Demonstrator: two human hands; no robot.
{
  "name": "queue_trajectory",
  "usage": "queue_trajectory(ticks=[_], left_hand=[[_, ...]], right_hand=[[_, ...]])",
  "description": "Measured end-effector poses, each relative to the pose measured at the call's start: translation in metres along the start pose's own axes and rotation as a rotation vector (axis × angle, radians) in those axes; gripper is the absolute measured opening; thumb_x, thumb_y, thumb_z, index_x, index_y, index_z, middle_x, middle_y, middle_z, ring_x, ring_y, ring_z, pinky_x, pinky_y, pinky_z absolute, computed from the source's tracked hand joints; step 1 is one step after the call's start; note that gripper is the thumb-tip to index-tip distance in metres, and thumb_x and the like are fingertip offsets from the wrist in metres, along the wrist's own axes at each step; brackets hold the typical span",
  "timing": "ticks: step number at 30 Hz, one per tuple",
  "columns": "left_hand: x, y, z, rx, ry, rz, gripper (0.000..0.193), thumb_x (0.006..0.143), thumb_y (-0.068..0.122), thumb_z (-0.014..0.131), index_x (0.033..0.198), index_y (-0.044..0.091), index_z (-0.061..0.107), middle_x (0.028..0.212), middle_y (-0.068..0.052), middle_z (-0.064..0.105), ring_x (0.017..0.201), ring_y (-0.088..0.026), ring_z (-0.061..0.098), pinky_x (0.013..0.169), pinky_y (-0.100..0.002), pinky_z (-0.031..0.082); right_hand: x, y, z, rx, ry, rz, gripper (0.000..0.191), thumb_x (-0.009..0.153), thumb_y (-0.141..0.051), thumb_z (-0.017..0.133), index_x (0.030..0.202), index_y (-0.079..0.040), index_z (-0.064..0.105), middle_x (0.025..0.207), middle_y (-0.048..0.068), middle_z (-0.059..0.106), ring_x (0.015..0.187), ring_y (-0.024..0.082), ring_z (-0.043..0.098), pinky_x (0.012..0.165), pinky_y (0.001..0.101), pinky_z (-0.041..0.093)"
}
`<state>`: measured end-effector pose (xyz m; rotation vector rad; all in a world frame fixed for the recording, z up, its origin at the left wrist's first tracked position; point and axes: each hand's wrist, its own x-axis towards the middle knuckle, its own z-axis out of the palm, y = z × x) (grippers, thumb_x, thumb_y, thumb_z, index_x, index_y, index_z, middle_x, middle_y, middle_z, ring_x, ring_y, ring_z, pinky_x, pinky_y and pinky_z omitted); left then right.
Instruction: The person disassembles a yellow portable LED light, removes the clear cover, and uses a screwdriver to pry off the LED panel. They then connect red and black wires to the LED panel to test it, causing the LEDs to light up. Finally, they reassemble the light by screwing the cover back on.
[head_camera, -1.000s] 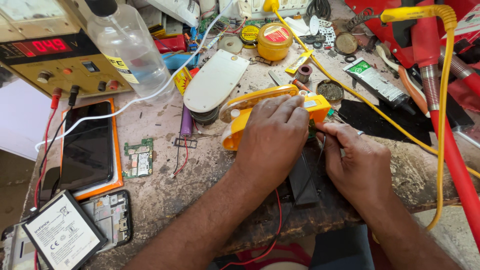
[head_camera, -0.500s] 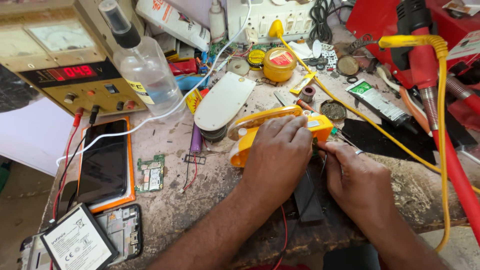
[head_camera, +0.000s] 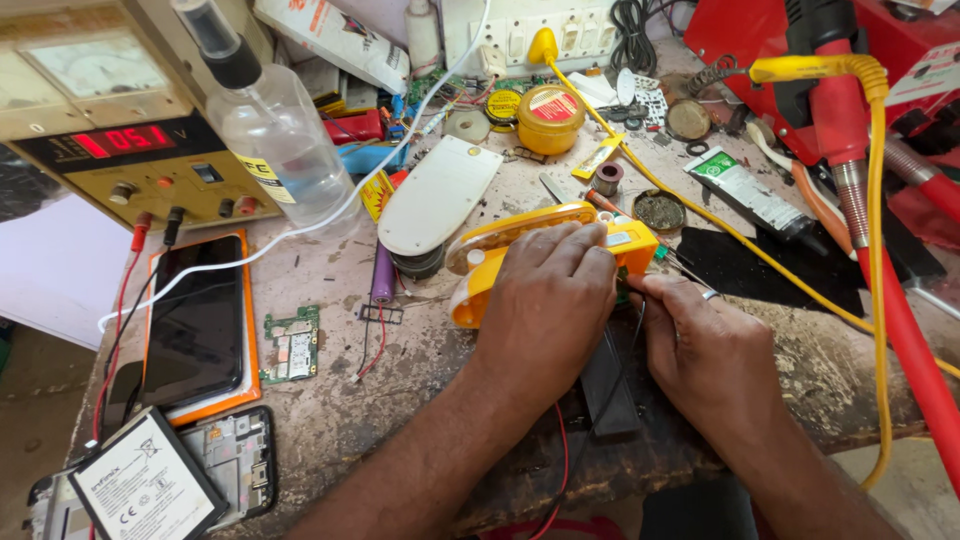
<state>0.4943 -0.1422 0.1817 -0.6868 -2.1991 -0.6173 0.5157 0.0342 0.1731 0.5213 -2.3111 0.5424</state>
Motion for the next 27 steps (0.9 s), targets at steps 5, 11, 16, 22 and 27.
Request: queue_trajectory(ticks=[5, 11, 16, 22, 27], left_hand=[[0.001, -0.007, -0.002, -0.029, -0.008, 0.0, 0.023, 0.094, 0.017, 0.066, 0.109, 0.0, 0.068, 0.128, -0.017, 0.069, 0.125, -0.034, 0.062, 0.11, -0.047, 0.045], [0.011, -0.019, 0.005, -0.041, -0.011, 0.004, 0.021, 0.095, 0.019, 0.066, 0.108, 0.002, 0.068, 0.128, -0.017, 0.069, 0.125, -0.034, 0.062, 0.11, -0.048, 0.045], [0.021, -0.032, 0.032, -0.045, -0.005, 0.01, 0.02, 0.096, 0.02, 0.067, 0.106, 0.002, 0.068, 0.128, -0.016, 0.069, 0.125, -0.034, 0.062, 0.109, -0.048, 0.045], [0.029, -0.045, 0.07, -0.06, 0.018, 0.009, 0.024, 0.098, 0.019, 0.066, 0.112, 0.0, 0.067, 0.128, -0.016, 0.069, 0.125, -0.033, 0.062, 0.11, -0.048, 0.045], [0.027, -0.045, 0.074, -0.037, 0.023, 0.022, 0.024, 0.096, 0.018, 0.066, 0.111, 0.0, 0.068, 0.128, -0.017, 0.069, 0.125, -0.033, 0.062, 0.11, -0.048, 0.045]], right_hand=[[0.003, 0.0, 0.003, -0.005, 0.003, -0.024, 0.016, 0.095, -0.007, 0.072, 0.111, -0.008, 0.07, 0.1, 0.014, 0.076, 0.083, 0.032, 0.074, 0.068, 0.0395, 0.058], [0.015, 0.005, 0.012, 0.019, 0.001, -0.014, 0.015, 0.095, -0.007, 0.073, 0.11, -0.007, 0.071, 0.098, 0.014, 0.076, 0.083, 0.031, 0.075, 0.067, 0.0386, 0.058], [0.023, 0.028, 0.026, 0.008, 0.006, -0.018, 0.015, 0.095, -0.006, 0.073, 0.11, -0.007, 0.071, 0.097, 0.015, 0.075, 0.083, 0.031, 0.075, 0.068, 0.0384, 0.058], [0.028, 0.061, 0.05, 0.02, 0.019, -0.032, 0.016, 0.095, -0.004, 0.072, 0.111, -0.007, 0.071, 0.1, 0.014, 0.075, 0.087, 0.03, 0.075, 0.071, 0.0378, 0.059], [0.027, 0.066, 0.052, 0.027, 0.02, -0.03, 0.017, 0.094, -0.004, 0.073, 0.11, -0.007, 0.071, 0.1, 0.014, 0.075, 0.086, 0.03, 0.075, 0.071, 0.0375, 0.059]])
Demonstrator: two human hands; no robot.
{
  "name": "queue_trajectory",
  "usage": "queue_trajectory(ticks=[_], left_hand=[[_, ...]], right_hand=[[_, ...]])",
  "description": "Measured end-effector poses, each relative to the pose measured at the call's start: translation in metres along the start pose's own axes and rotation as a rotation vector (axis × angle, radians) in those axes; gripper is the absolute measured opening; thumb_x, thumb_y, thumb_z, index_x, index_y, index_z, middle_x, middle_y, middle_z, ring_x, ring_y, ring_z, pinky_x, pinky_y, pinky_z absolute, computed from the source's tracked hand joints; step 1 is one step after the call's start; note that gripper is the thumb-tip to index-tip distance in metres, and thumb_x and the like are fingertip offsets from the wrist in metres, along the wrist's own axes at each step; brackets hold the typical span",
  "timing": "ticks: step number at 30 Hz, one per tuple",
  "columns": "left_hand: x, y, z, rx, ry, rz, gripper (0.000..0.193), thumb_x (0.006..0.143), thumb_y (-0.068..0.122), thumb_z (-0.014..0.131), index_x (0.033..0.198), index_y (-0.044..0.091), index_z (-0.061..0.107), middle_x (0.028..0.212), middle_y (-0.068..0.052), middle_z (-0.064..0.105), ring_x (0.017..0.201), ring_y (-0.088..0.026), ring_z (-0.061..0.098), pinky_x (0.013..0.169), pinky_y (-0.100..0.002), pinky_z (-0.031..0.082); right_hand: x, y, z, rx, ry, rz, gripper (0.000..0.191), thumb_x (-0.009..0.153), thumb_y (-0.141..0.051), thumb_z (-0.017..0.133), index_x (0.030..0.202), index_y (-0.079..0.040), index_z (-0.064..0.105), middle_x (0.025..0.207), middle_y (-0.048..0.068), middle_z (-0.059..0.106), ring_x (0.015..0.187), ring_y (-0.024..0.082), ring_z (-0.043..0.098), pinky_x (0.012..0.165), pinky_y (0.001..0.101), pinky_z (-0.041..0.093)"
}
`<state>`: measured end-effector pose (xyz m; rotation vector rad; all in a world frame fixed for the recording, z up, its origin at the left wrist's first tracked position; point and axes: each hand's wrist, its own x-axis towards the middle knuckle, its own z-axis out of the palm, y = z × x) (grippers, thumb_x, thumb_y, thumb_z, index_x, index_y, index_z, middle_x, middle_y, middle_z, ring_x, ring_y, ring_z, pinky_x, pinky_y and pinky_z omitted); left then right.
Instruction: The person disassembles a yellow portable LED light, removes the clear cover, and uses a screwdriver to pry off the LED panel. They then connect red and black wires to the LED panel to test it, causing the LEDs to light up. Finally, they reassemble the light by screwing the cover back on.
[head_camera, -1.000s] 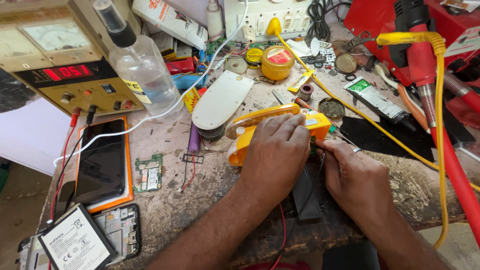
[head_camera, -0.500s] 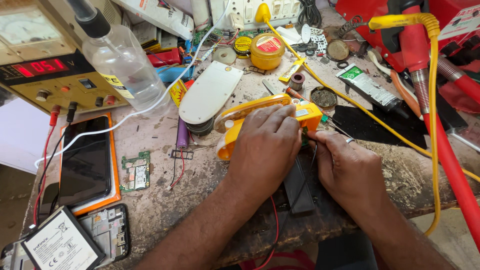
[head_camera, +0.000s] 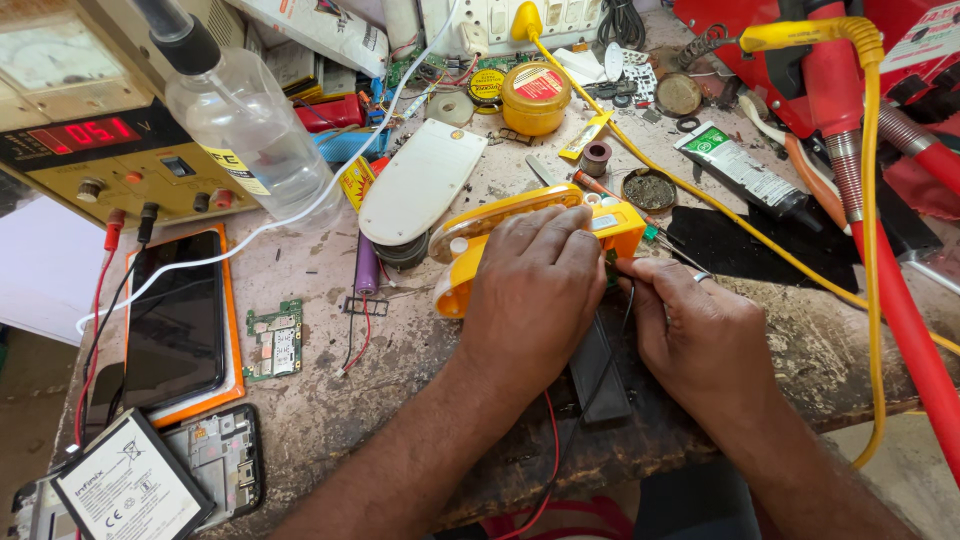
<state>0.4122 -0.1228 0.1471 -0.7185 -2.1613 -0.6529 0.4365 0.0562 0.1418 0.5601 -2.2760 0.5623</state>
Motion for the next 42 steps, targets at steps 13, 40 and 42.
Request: queue_trajectory(ticks=[13, 40, 42], left_hand=[[0.006, -0.027, -0.011, -0.031, -0.012, -0.007, 0.023, 0.097, 0.019, 0.067, 0.11, 0.0, 0.068, 0.129, -0.017, 0.069, 0.126, -0.034, 0.061, 0.11, -0.048, 0.044], [0.016, -0.067, -0.047, -0.005, -0.026, 0.016, 0.022, 0.095, 0.018, 0.067, 0.109, 0.001, 0.068, 0.129, -0.017, 0.069, 0.126, -0.033, 0.061, 0.11, -0.048, 0.044], [0.015, -0.067, -0.046, -0.012, -0.027, 0.015, 0.023, 0.095, 0.018, 0.067, 0.109, 0.001, 0.068, 0.129, -0.017, 0.069, 0.126, -0.034, 0.061, 0.11, -0.048, 0.044]], right_hand=[[0.018, -0.014, 0.019, -0.002, 0.017, -0.019, 0.016, 0.095, -0.005, 0.072, 0.111, -0.007, 0.07, 0.101, 0.014, 0.075, 0.088, 0.029, 0.075, 0.073, 0.037, 0.059], [0.053, -0.056, 0.036, 0.045, -0.025, 0.135, 0.015, 0.095, -0.008, 0.074, 0.11, -0.008, 0.071, 0.099, 0.013, 0.075, 0.082, 0.027, 0.075, 0.068, 0.0361, 0.058], [0.051, -0.054, 0.037, 0.039, -0.027, 0.133, 0.016, 0.094, -0.008, 0.075, 0.11, -0.008, 0.071, 0.1, 0.013, 0.075, 0.082, 0.027, 0.075, 0.068, 0.0362, 0.058]])
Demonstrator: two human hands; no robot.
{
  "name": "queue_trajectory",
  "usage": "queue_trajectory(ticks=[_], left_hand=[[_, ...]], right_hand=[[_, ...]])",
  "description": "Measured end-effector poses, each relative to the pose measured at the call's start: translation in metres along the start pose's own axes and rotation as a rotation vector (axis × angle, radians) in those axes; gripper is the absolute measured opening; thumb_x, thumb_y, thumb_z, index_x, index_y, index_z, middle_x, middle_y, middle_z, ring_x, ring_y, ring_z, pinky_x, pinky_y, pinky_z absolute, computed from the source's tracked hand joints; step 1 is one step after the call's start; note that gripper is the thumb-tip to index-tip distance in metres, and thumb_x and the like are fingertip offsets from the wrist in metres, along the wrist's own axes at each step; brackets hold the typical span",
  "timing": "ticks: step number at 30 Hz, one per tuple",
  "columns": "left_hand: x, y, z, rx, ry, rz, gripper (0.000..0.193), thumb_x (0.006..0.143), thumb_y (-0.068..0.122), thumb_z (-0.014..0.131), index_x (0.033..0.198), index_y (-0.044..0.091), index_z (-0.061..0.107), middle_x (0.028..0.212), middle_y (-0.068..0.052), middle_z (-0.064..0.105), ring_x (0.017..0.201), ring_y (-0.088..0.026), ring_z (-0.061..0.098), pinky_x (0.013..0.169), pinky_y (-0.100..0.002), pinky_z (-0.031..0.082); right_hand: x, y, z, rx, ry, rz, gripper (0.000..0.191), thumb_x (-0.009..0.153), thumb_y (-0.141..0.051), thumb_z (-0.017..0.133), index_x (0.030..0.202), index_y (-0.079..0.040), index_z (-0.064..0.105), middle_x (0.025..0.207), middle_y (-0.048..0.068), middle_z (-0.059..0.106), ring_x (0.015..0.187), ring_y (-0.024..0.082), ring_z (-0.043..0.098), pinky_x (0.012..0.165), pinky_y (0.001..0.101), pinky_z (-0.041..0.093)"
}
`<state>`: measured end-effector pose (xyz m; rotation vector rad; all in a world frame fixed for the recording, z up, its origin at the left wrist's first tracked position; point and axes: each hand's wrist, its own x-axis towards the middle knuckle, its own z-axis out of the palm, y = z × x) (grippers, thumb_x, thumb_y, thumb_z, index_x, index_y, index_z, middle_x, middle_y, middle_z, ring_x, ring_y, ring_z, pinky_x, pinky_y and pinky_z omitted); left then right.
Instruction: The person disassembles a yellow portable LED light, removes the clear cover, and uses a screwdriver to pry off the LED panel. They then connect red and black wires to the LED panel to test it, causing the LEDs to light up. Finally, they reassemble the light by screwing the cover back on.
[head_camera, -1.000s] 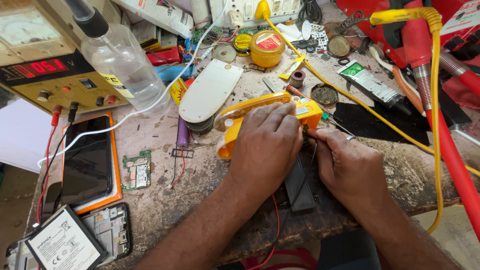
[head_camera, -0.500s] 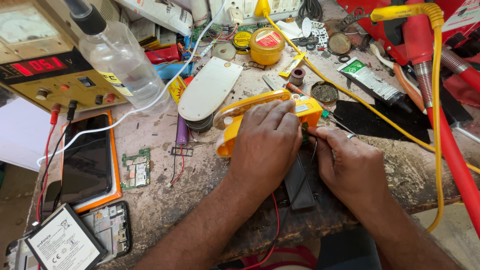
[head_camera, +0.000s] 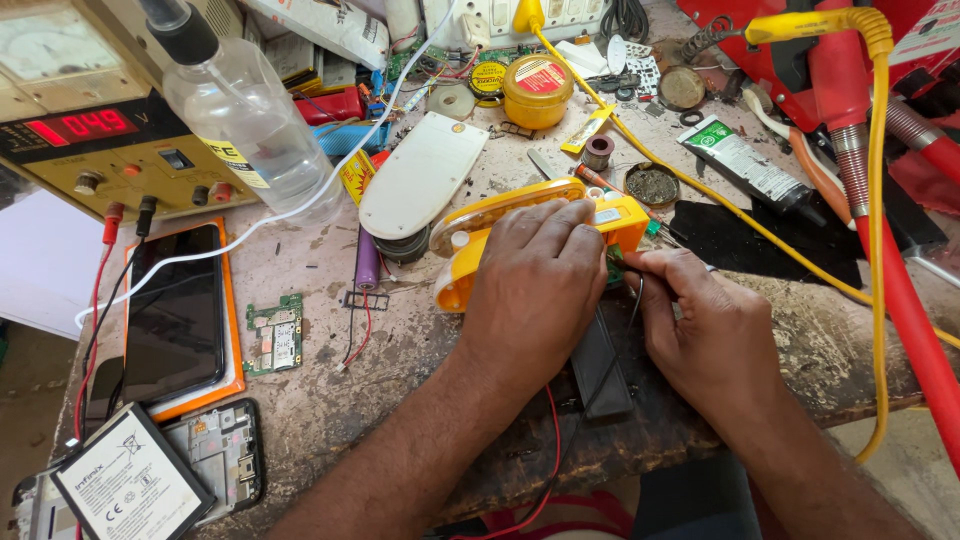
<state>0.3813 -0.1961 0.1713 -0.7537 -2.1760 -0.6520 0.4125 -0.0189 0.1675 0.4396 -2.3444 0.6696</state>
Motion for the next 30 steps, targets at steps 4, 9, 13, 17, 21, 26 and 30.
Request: queue_trajectory(ticks=[4, 9, 13, 17, 21, 26, 30], left_hand=[[-0.003, 0.002, 0.0, 0.008, -0.004, -0.001, 0.024, 0.094, 0.018, 0.067, 0.11, 0.001, 0.068, 0.129, -0.017, 0.068, 0.126, -0.033, 0.061, 0.11, -0.048, 0.044], [0.001, 0.006, 0.001, 0.0, 0.001, -0.011, 0.024, 0.095, 0.019, 0.067, 0.11, 0.001, 0.068, 0.129, -0.016, 0.069, 0.126, -0.033, 0.061, 0.11, -0.047, 0.045], [0.008, 0.019, -0.007, -0.075, 0.052, -0.012, 0.019, 0.096, 0.017, 0.067, 0.108, 0.002, 0.064, 0.121, -0.016, 0.07, 0.117, -0.033, 0.065, 0.105, -0.047, 0.048], [0.013, 0.034, -0.015, -0.216, 0.122, -0.05, 0.012, 0.099, 0.013, 0.068, 0.102, 0.005, 0.06, 0.101, -0.014, 0.068, 0.098, -0.035, 0.067, 0.088, -0.049, 0.051], [0.016, 0.042, -0.022, -0.285, 0.151, -0.164, 0.013, 0.104, 0.013, 0.067, 0.105, 0.004, 0.058, 0.084, -0.009, 0.065, 0.077, -0.029, 0.065, 0.066, -0.044, 0.048], [0.031, 0.046, -0.075, -0.999, -0.324, -0.363, 0.007, 0.101, 0.011, 0.062, 0.101, 0.004, 0.062, 0.071, 0.0, 0.056, 0.061, -0.005, 0.046, 0.052, -0.027, 0.034], [0.032, 0.039, -0.107, -0.769, -0.952, -0.24, 0.009, 0.087, 0.016, 0.068, 0.094, 0.01, 0.071, 0.068, -0.001, 0.067, 0.057, -0.01, 0.058, 0.051, -0.031, 0.046]], right_hand=[[-0.001, 0.0, -0.001, -0.002, 0.005, -0.042, 0.016, 0.095, -0.007, 0.074, 0.111, -0.008, 0.072, 0.102, 0.013, 0.076, 0.086, 0.027, 0.076, 0.071, 0.0359, 0.059], [0.0, 0.001, -0.007, -0.021, 0.04, -0.106, 0.017, 0.094, -0.007, 0.074, 0.111, -0.008, 0.072, 0.105, 0.014, 0.075, 0.094, 0.029, 0.076, 0.079, 0.036, 0.06], [-0.007, 0.007, -0.018, 0.067, 0.021, 0.052, 0.016, 0.092, -0.007, 0.072, 0.108, -0.005, 0.07, 0.098, 0.012, 0.076, 0.085, 0.023, 0.077, 0.072, 0.0327, 0.06], [-0.013, 0.02, -0.03, 0.068, -0.007, 0.214, 0.017, 0.092, -0.006, 0.068, 0.108, -0.01, 0.072, 0.093, 0.008, 0.076, 0.08, 0.022, 0.077, 0.067, 0.0331, 0.059], [-0.01, 0.032, -0.045, -0.147, -0.085, 0.068, 0.027, 0.087, -0.001, 0.065, 0.109, -0.012, 0.074, 0.114, 0.01, 0.076, 0.089, 0.029, 0.074, 0.077, 0.0392, 0.058], [-0.014, 0.019, -0.073, -0.213, -0.086, -0.034, 0.042, 0.079, 0.007, 0.059, 0.113, -0.011, 0.076, 0.121, 0.013, 0.074, 0.099, 0.033, 0.07, 0.084, 0.0416, 0.057], [-0.023, 0.011, -0.093, -0.065, -0.046, -0.017, 0.022, 0.088, -0.003, 0.068, 0.108, -0.01, 0.075, 0.112, 0.009, 0.075, 0.103, 0.028, 0.072, 0.089, 0.0395, 0.057]])
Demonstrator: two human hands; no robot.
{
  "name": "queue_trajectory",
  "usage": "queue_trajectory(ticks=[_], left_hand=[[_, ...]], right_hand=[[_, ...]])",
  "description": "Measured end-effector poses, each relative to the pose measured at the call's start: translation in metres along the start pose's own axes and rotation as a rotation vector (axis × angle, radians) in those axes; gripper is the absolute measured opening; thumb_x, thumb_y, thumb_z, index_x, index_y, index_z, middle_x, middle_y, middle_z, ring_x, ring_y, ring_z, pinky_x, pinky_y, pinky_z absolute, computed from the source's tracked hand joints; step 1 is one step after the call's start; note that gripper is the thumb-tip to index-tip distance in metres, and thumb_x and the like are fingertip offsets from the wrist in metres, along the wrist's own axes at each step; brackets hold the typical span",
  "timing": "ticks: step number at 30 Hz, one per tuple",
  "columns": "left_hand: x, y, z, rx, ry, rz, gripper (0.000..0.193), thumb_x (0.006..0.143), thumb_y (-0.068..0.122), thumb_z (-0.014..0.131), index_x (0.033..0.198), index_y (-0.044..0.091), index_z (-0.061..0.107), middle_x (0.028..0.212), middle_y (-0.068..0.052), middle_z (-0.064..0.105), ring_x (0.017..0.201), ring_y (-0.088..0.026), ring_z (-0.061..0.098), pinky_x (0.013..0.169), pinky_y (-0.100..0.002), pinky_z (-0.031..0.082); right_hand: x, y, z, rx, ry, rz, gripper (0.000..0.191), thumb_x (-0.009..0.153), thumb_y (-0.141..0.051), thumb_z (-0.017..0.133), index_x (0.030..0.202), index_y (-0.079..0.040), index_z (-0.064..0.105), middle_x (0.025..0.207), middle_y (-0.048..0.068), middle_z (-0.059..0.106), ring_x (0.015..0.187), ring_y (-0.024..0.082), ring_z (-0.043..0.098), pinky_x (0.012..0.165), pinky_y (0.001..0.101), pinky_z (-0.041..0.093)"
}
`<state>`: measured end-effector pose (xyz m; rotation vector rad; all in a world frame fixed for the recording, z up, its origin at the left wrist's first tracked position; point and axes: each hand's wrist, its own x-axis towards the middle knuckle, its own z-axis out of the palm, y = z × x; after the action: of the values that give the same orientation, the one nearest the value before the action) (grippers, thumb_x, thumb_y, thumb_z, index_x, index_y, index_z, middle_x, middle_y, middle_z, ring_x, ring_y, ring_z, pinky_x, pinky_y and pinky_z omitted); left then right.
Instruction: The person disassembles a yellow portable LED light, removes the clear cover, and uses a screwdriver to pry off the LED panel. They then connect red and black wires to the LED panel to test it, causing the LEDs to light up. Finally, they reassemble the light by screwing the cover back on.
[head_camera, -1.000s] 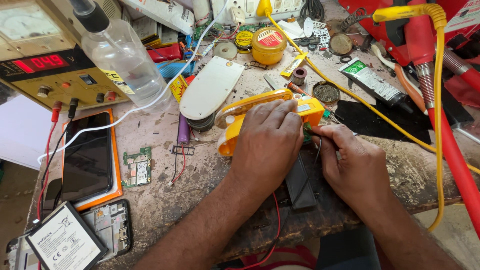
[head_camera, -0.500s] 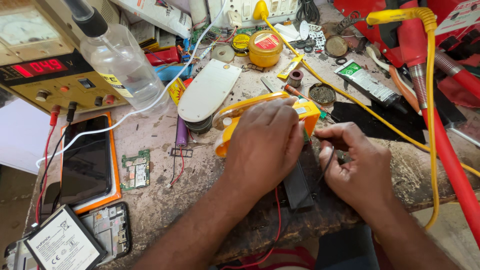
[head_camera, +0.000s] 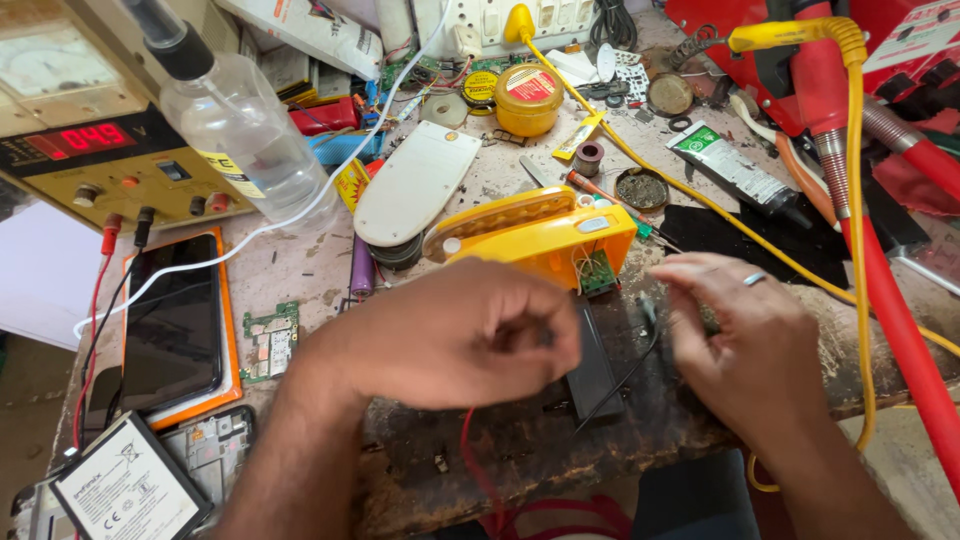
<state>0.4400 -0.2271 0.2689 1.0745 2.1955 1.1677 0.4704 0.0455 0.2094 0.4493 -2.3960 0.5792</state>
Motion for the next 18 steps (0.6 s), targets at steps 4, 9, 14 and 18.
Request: queue_trajectory(ticks=[4, 9, 14, 18], left_hand=[[0.027, -0.034, 0.027, 0.56, 0.269, 0.001, 0.008, 0.079, 0.021, 0.073, 0.08, 0.014, 0.073, 0.079, -0.007, 0.073, 0.079, -0.028, 0.069, 0.07, -0.046, 0.053], [0.049, -0.057, 0.052, 0.581, 0.403, 0.049, 0.018, 0.073, 0.027, 0.072, 0.077, 0.01, 0.07, 0.078, -0.011, 0.073, 0.084, -0.034, 0.07, 0.075, -0.049, 0.053], [0.082, -0.024, 0.074, 0.681, 0.411, -0.315, 0.065, 0.087, 0.068, 0.066, 0.079, 0.004, 0.072, 0.079, -0.019, 0.072, 0.079, -0.037, 0.072, 0.072, -0.051, 0.056], [0.114, -0.015, 0.1, 0.568, 0.314, -0.583, 0.08, 0.071, 0.078, 0.07, 0.091, 0.0, 0.07, 0.084, -0.02, 0.073, 0.082, -0.035, 0.074, 0.071, -0.049, 0.06]], right_hand=[[-0.003, 0.017, 0.002, 0.101, -0.074, -0.076, 0.018, 0.084, -0.013, 0.076, 0.101, -0.007, 0.074, 0.106, 0.008, 0.076, 0.103, 0.027, 0.072, 0.091, 0.0384, 0.056], [-0.014, 0.038, 0.01, 0.075, -0.17, -0.038, 0.016, 0.082, -0.015, 0.077, 0.097, -0.009, 0.076, 0.105, 0.008, 0.076, 0.1, 0.028, 0.072, 0.087, 0.0384, 0.056], [-0.021, 0.053, 0.008, 0.061, -0.171, -0.02, 0.017, 0.082, -0.015, 0.077, 0.098, -0.008, 0.076, 0.106, 0.009, 0.076, 0.101, 0.028, 0.072, 0.088, 0.0394, 0.056], [-0.024, 0.067, 0.01, 0.055, -0.169, -0.067, 0.019, 0.081, -0.013, 0.076, 0.099, -0.007, 0.076, 0.108, 0.011, 0.075, 0.104, 0.031, 0.07, 0.091, 0.0417, 0.055]])
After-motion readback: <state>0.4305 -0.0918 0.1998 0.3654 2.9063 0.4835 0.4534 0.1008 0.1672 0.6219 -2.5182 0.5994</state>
